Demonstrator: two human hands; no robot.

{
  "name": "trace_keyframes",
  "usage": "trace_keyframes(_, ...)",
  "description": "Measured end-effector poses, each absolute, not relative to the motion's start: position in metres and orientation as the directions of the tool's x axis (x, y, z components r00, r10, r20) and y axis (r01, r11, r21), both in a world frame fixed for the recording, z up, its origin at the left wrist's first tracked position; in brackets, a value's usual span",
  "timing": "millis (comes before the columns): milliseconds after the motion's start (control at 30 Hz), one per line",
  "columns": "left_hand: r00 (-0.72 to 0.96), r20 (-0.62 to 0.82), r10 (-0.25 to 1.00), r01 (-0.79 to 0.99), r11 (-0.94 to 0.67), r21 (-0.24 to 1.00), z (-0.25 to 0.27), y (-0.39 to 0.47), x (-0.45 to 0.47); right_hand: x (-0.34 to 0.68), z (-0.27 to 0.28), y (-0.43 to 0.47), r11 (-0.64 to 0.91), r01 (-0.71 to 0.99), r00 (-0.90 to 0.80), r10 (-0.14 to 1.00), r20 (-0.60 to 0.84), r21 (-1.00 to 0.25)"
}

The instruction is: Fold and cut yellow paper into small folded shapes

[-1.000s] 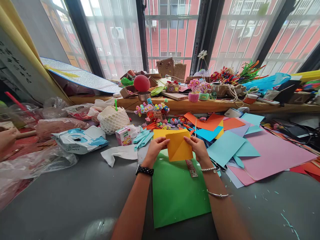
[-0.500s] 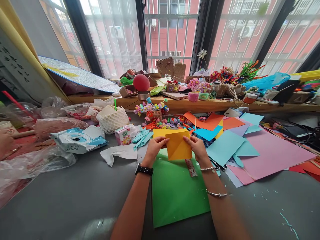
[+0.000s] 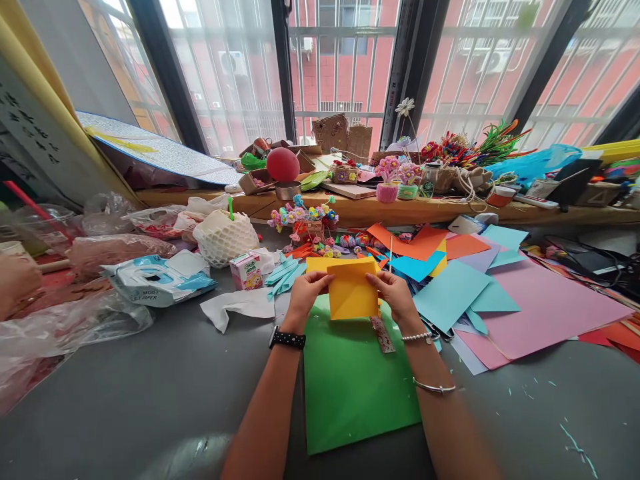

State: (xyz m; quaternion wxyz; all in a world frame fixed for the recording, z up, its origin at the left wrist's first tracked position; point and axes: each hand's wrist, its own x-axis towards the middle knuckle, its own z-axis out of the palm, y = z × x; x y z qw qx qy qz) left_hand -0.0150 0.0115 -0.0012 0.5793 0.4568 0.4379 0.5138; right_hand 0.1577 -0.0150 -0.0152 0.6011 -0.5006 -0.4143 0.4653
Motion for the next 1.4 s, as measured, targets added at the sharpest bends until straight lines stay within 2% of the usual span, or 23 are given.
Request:
trace_keyframes(300, 0.08, -0.042, 0.996, -0.192, 0.057, 0.98, -0.002, 0.0121, -0.0158, 0.1578, -0.0158, -0.0143, 0.103, -0.149, 0.275, 0.96, 0.059, -0.983)
trace_keyframes(500, 0.022, 0.008, 1.0, -0.25, -0.002, 0.968, -0.0062, 0.0153, -0.0193, 0.1562, -0.0123, -0.0164, -0.016, -0.151, 0.129, 0.991, -0.036, -0.988)
trace_keyframes(633, 0.029, 0.011, 1.0, -0.273, -0.002, 0.962, -0.0046, 0.0146, -0.0208, 0.1556, -0.0146, -0.015, 0.0, -0.126, 0.205, 0.978, -0.026, -0.992)
trace_keyframes(733, 0.065, -0.005, 0.998, -0.26, 0.022, 0.965, -0.0025, 0.0134, -0.0203, 0.1566, -0.0149, -0.0144, 0.026, -0.123, 0.246, 0.969, -0.005, -0.992)
trace_keyframes(900, 0.203, -0.057, 0.977, -0.131, 0.085, 0.988, -0.0031, 0.0128, -0.0183, 0.1596, -0.0139, -0.0145, 0.079, -0.157, 0.307, 0.951, 0.027, -0.984)
trace_keyframes(1133, 0.077, 0.005, 0.997, -0.193, 0.01, 0.981, -0.004, 0.0134, -0.0206, 0.1583, -0.0156, -0.0137, 0.044, -0.134, 0.233, 0.972, 0.012, -0.99)
trace_keyframes(1400, 0.035, 0.024, 0.999, -0.231, -0.015, 0.973, -0.0045, 0.0147, -0.0217, 0.1591, -0.0168, -0.0126, 0.093, 0.01, 0.291, 0.952, 0.092, -0.996)
